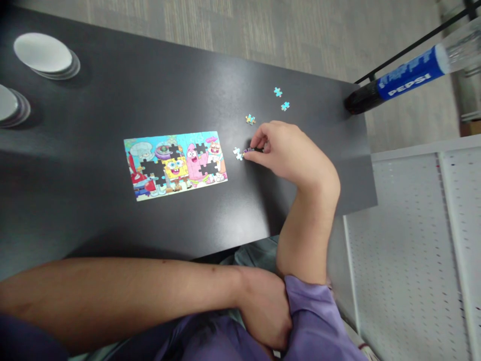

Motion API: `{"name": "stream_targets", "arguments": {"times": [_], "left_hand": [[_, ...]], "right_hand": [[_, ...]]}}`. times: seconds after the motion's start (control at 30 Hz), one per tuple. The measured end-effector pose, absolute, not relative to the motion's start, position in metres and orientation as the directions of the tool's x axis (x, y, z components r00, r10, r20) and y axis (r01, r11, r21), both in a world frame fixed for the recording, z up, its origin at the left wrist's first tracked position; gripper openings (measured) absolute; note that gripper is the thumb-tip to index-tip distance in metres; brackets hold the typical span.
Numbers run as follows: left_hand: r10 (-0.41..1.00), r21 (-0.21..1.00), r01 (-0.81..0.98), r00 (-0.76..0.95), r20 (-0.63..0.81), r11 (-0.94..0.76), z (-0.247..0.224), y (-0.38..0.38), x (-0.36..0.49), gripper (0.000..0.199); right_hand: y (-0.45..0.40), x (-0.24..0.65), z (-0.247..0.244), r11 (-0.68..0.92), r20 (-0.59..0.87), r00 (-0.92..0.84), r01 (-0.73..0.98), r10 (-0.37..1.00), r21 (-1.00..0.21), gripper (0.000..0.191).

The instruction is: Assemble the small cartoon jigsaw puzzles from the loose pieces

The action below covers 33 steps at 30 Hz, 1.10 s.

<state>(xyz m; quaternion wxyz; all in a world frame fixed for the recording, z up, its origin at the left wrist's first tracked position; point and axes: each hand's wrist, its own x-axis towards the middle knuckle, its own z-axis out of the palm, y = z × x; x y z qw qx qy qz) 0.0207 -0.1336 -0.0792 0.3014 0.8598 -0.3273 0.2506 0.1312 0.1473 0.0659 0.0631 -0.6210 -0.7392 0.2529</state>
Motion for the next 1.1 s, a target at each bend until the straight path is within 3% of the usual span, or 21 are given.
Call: {"name": "stream_targets", "arguments": {"times": [0.2, 0.43, 0.63, 0.73, 0.9, 1.1], "left_hand": [[-0.423, 0.384, -0.7, 0.688, 0.591, -0.602, -0.073, -0.126, 0.018, 0.053], [-0.426, 0.393, -0.687, 0.704, 0.568, -0.611, -0.068, -0.126, 0.017, 0.063], [-0.494, 0.307, -0.705, 0.683, 0.539, -0.64, -0.061, -0.118, 0.017, 0.074], [-0.534, 0.25, -0.729, 0.651, 0.539, -0.637, -0.059, -0.115, 0.019, 0.083], [-0.532, 0.215, -0.709, 0.663, 0.527, -0.671, -0.059, -0.118, 0.017, 0.077], [-0.514, 0.213, -0.691, 0.677, 0.527, -0.691, -0.058, -0.115, 0.013, 0.077]], "right_hand": [[0.142, 0.126, 0.075, 0.129, -0.2, -0.263, 0.85, 0.944, -0.51, 0.017], [0.145, 0.137, 0.064, 0.136, -0.189, -0.262, 0.855, 0.946, -0.501, 0.025], [0.149, 0.14, 0.061, 0.067, -0.237, -0.238, 0.823, 0.942, -0.564, 0.036], [0.148, 0.138, 0.062, 0.034, -0.268, -0.24, 0.8, 0.933, -0.6, 0.035], [0.148, 0.135, 0.061, -0.003, -0.284, -0.261, 0.732, 0.923, -0.681, 0.032], [0.149, 0.132, 0.064, 0.049, -0.285, -0.324, 0.733, 0.902, -0.679, 0.023]]}}
